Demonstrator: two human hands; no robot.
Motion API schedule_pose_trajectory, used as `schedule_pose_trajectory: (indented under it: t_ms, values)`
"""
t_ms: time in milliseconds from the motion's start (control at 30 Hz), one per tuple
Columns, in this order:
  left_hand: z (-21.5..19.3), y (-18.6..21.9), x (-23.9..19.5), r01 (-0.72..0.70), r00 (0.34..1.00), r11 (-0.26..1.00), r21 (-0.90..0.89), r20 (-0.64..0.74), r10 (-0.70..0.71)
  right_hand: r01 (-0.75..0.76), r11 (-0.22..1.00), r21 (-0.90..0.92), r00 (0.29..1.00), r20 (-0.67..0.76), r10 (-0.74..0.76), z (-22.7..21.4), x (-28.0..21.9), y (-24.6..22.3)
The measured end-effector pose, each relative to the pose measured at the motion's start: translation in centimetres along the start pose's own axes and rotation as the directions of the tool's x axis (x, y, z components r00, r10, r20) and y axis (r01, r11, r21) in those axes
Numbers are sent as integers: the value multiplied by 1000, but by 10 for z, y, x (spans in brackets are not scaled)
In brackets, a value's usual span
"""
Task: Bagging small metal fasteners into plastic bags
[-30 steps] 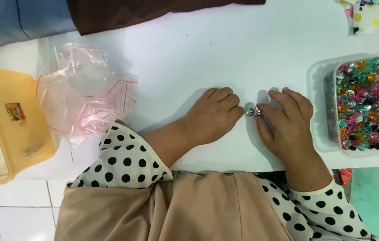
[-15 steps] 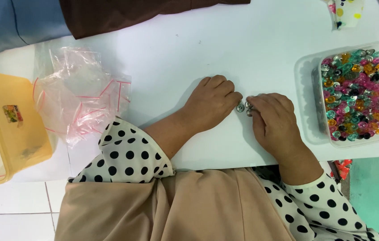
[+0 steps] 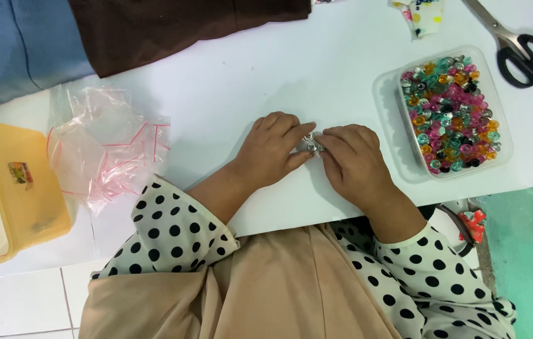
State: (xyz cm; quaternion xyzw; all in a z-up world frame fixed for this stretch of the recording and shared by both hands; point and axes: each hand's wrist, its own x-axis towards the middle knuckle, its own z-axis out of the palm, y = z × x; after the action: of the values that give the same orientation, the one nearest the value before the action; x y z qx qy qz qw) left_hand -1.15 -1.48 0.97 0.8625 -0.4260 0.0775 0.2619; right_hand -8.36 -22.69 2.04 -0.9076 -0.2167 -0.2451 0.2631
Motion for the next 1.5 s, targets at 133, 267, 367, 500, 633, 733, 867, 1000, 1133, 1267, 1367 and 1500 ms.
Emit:
schedule_pose_trajectory:
  t_ms: [133, 267, 367, 500, 633, 733, 867, 1000, 1133, 1267, 1367, 1500]
  values:
    - [-17, 14, 7, 1, 996, 999, -53, 86, 4, -30, 999, 38, 998, -56, 32, -31, -14, -21]
    - [-25, 39, 26, -109, 989, 992, -57, 91, 113, -33, 996, 80, 982, -181, 47, -70, -45, -15]
    - [-22, 55, 50, -194, 977, 980, -36, 87, 196, -47, 999, -4, 975, -219, 45, -119, -65, 14]
    - [-15, 77, 87, -285, 952, 957, -46, 102, 289, -224, 949, -223, 944, -290, 154, -168, -102, 53]
    - [12, 102, 126, -373, 917, 917, -144, 93, 388, -317, 913, -257, 929, -279, 244, -179, -111, 73]
    - [37, 119, 146, -392, 915, 910, -134, 50, 401, -363, 887, -286, 930, -165, 328, -174, -99, 78]
    - [57, 123, 166, -433, 895, 901, -26, 109, 433, -371, 875, -310, 924, -32, 380, -160, -78, 82]
    - [63, 120, 177, -436, 899, 894, 103, 94, 428, -360, 857, -369, 922, 2, 388, -156, -76, 93]
    - [62, 129, 184, -413, 911, 910, 26, 25, 412, -399, 882, -249, 916, -73, 394, -158, -85, 100]
    - [73, 138, 195, -467, 883, 884, 8, -44, 466, -383, 884, -269, 924, -103, 369, -157, -89, 106]
    - [78, 140, 199, -478, 878, 877, 49, -12, 479, -397, 870, -292, 917, -82, 391, -158, -92, 105]
    - [77, 134, 202, -489, 872, 869, 76, 25, 489, -435, 856, -281, 897, -56, 438, -164, -93, 102]
